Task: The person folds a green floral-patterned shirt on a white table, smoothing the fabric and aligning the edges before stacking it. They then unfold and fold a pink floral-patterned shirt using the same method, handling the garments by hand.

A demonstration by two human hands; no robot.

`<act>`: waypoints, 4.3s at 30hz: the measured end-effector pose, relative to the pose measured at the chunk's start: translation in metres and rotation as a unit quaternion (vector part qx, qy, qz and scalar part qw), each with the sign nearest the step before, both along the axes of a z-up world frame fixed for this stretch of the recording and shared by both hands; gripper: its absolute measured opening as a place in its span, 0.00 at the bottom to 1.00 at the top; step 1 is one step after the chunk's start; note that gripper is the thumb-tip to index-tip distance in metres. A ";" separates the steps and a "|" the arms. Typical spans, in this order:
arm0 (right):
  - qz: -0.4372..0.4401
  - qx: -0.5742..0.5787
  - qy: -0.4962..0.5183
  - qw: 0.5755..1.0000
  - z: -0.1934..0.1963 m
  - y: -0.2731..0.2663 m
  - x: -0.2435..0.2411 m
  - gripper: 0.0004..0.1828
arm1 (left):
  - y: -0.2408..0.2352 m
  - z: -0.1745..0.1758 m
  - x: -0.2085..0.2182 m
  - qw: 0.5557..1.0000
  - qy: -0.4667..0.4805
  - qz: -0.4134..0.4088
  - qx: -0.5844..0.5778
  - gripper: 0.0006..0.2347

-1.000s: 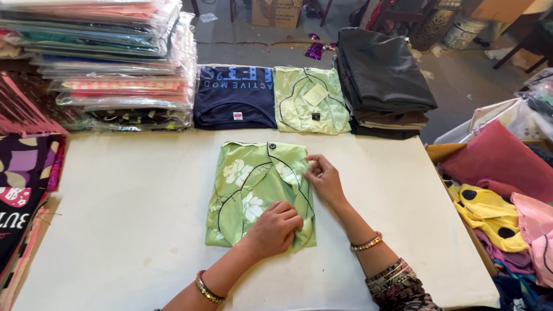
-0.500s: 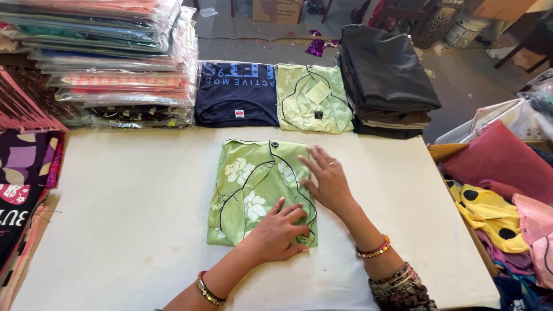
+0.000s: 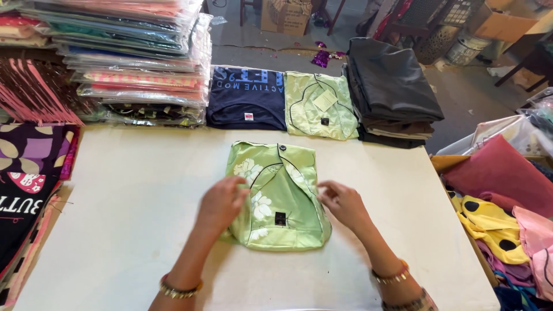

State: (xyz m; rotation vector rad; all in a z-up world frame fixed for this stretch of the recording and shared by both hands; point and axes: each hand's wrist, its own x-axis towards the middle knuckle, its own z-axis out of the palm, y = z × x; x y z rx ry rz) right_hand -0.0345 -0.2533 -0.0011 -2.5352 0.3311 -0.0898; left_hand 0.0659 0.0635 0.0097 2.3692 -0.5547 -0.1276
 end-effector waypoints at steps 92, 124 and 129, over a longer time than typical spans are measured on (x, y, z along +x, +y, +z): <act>0.379 -0.237 -0.171 0.878 0.021 0.144 -0.024 0.35 | 0.049 -0.036 -0.008 0.980 0.008 0.053 -0.192 0.19; 0.186 0.104 -0.307 0.928 0.016 0.170 0.004 0.09 | -0.026 -0.042 -0.065 0.580 0.357 0.142 -0.718 0.20; 0.208 0.009 -0.230 0.951 0.001 0.169 0.011 0.11 | -0.017 -0.073 -0.069 0.520 0.446 0.159 -0.711 0.21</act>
